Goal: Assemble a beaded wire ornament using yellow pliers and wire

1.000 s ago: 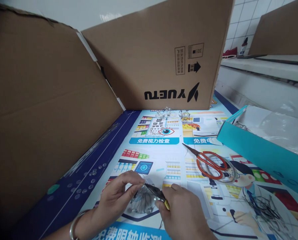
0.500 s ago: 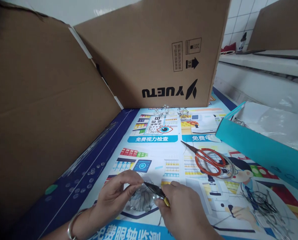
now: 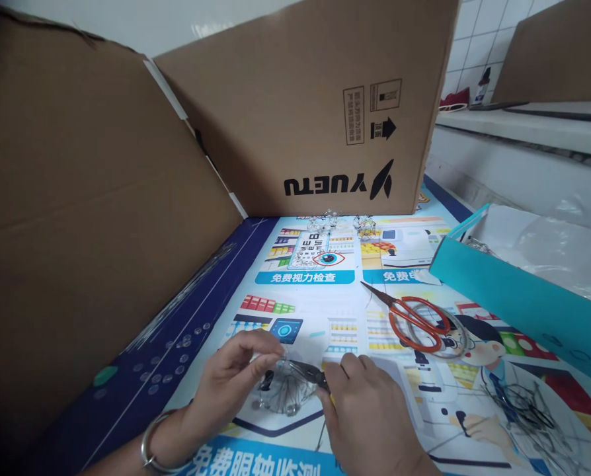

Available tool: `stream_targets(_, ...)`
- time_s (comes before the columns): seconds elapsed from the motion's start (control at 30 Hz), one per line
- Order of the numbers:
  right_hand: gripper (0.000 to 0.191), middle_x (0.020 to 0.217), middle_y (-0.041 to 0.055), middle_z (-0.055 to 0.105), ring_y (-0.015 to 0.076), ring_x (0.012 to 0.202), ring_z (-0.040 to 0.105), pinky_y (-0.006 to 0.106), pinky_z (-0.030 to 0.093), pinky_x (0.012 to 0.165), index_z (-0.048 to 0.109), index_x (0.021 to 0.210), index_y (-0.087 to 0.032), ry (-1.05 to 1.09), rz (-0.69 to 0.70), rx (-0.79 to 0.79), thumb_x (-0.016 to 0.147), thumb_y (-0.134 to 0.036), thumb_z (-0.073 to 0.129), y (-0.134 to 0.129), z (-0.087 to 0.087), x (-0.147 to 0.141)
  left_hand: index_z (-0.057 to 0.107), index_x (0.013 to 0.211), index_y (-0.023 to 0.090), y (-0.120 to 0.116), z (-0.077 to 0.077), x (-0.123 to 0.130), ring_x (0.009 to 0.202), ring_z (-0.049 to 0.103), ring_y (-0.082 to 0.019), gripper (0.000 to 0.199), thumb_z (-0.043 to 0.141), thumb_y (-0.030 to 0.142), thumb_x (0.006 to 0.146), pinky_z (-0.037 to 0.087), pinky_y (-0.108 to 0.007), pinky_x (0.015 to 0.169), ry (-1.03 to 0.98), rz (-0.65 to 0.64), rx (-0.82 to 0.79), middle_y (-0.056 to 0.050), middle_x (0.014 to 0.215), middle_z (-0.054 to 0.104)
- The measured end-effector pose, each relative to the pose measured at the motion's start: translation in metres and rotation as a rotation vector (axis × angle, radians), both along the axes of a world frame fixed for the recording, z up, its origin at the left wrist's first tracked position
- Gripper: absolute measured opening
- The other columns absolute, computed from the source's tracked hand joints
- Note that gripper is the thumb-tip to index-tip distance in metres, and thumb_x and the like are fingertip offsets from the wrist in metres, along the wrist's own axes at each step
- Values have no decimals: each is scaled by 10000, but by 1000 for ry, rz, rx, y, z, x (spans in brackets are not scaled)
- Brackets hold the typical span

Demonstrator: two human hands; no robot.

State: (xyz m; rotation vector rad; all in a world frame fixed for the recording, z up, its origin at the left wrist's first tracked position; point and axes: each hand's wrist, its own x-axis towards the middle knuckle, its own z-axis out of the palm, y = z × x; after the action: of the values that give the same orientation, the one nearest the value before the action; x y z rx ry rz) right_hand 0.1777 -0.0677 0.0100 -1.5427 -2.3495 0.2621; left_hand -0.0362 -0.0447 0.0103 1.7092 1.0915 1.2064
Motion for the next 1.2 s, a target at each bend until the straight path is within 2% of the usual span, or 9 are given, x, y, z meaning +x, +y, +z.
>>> stream_targets(0.17,194,828,38,580,196,766,517,313,379,661,590,983,-237,86,36,120,807,-242,507,2,-4,2,549,797,162,6,-3,-2,778,565,-144,61,606,182,798,437,-257,716,-165,122,-204,-27,808,626)
stream_targets(0.33,199,824,48,571,194,772,505,311,389,671,596,970,-220,181,54,160,801,-197,492,4,-10,0,530,796,159,8,-4,0,741,551,-115,118,644,175,769,421,-223,680,-362,98,-327,-11,784,622)
stream_targets(0.47,200,813,51,567,190,770,506,305,393,671,602,966,-211,208,60,188,801,-191,491,5,-12,0,517,793,157,9,-3,1,728,536,-107,118,634,169,778,407,-225,673,-450,36,-354,-6,768,604)
stream_targets(0.6,193,799,56,568,189,775,511,309,395,687,607,952,-194,205,70,279,816,-198,470,5,-10,0,517,782,156,9,-3,1,705,523,-112,125,638,186,774,403,-237,657,-459,-3,-351,-7,739,585)
stream_targets(0.73,202,802,55,573,199,798,507,327,381,715,603,959,-192,149,85,332,818,-186,458,5,-9,-1,531,769,162,7,-3,0,709,525,-124,115,638,201,774,410,-252,652,-387,-10,-319,-13,737,578)
stream_targets(0.97,200,742,43,551,192,747,487,321,329,660,611,954,-193,-5,94,377,814,-188,468,6,-6,1,558,790,160,4,-5,-1,733,551,-139,57,614,173,792,430,-266,665,-264,-56,-177,-32,769,600)
stream_targets(1.2,211,733,32,545,192,722,467,324,306,639,604,972,-199,-45,127,393,788,-164,504,6,-6,1,575,801,159,3,0,0,746,557,-147,28,598,142,800,430,-276,679,-207,-83,-102,-39,778,603)
